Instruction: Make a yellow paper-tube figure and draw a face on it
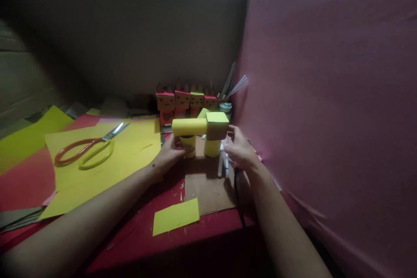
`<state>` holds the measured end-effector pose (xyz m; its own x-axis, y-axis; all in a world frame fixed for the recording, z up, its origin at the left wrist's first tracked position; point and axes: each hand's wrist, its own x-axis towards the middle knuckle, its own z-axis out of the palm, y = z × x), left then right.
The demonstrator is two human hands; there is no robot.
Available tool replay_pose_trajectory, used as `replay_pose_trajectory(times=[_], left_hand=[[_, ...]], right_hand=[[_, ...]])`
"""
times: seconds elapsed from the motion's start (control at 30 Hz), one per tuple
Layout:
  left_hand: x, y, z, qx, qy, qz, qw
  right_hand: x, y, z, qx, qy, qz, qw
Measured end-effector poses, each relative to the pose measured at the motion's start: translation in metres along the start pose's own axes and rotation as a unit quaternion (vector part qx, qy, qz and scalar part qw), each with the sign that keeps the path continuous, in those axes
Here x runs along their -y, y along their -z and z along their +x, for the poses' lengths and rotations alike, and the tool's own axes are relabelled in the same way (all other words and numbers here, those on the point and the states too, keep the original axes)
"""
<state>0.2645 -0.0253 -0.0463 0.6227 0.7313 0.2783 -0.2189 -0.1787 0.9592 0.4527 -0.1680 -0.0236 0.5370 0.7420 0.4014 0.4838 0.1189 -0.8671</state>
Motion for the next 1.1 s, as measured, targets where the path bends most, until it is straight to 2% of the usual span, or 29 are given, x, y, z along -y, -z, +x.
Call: replay_pose_trajectory(times=[0.1, 0.13, 0.17, 0.23, 0.27, 0.37, 0.4, 0.47, 0.53, 0.73, 0.93, 1.1], left_hand=[[-0.001, 0.001, 0.005, 0.004, -0.011, -0.014, 1.000], [0.000, 0.001, 0.007, 0.005, -0.013, -0.019, 1.000], [0.000, 0.001, 0.009, 0.007, -0.015, -0.023, 1.000], [0.002, 0.001, 0.013, 0.008, -0.018, -0.032, 0.999], [0.003, 0.001, 0.014, 0.010, -0.019, -0.036, 0.999], [0.005, 0.000, 0.015, 0.017, -0.022, -0.050, 0.998], [0.006, 0.000, 0.015, 0.020, -0.022, -0.053, 0.998], [0.007, 0.000, 0.015, 0.022, -0.025, -0.058, 0.998], [0.007, 0.000, 0.015, 0.022, -0.028, -0.060, 0.998], [0.002, 0.000, 0.014, 0.021, -0.028, -0.055, 0.998], [0.000, -0.001, 0.013, 0.023, -0.027, -0.048, 0.998], [0.018, -0.003, 0.011, 0.010, -0.022, -0.019, 1.000]], right_hand=[[0.032, 0.009, -0.011, -0.063, 0.017, -0.044, 0.997], [0.045, 0.007, -0.013, -0.087, 0.080, -0.091, 0.989], [0.060, 0.002, -0.013, -0.080, 0.156, -0.142, 0.974], [0.084, -0.015, -0.009, 0.012, 0.273, -0.277, 0.921], [0.092, -0.026, -0.006, 0.067, 0.299, -0.338, 0.890], [0.099, -0.056, 0.004, 0.165, 0.283, -0.486, 0.810], [0.096, -0.062, 0.005, 0.175, 0.276, -0.522, 0.788], [0.088, -0.070, 0.006, 0.177, 0.273, -0.563, 0.760], [0.081, -0.071, 0.004, 0.170, 0.282, -0.573, 0.750], [0.079, -0.068, 0.003, 0.161, 0.293, -0.576, 0.746], [0.077, -0.069, 0.004, 0.156, 0.282, -0.564, 0.760], [0.078, -0.070, 0.002, 0.165, 0.274, -0.552, 0.770]])
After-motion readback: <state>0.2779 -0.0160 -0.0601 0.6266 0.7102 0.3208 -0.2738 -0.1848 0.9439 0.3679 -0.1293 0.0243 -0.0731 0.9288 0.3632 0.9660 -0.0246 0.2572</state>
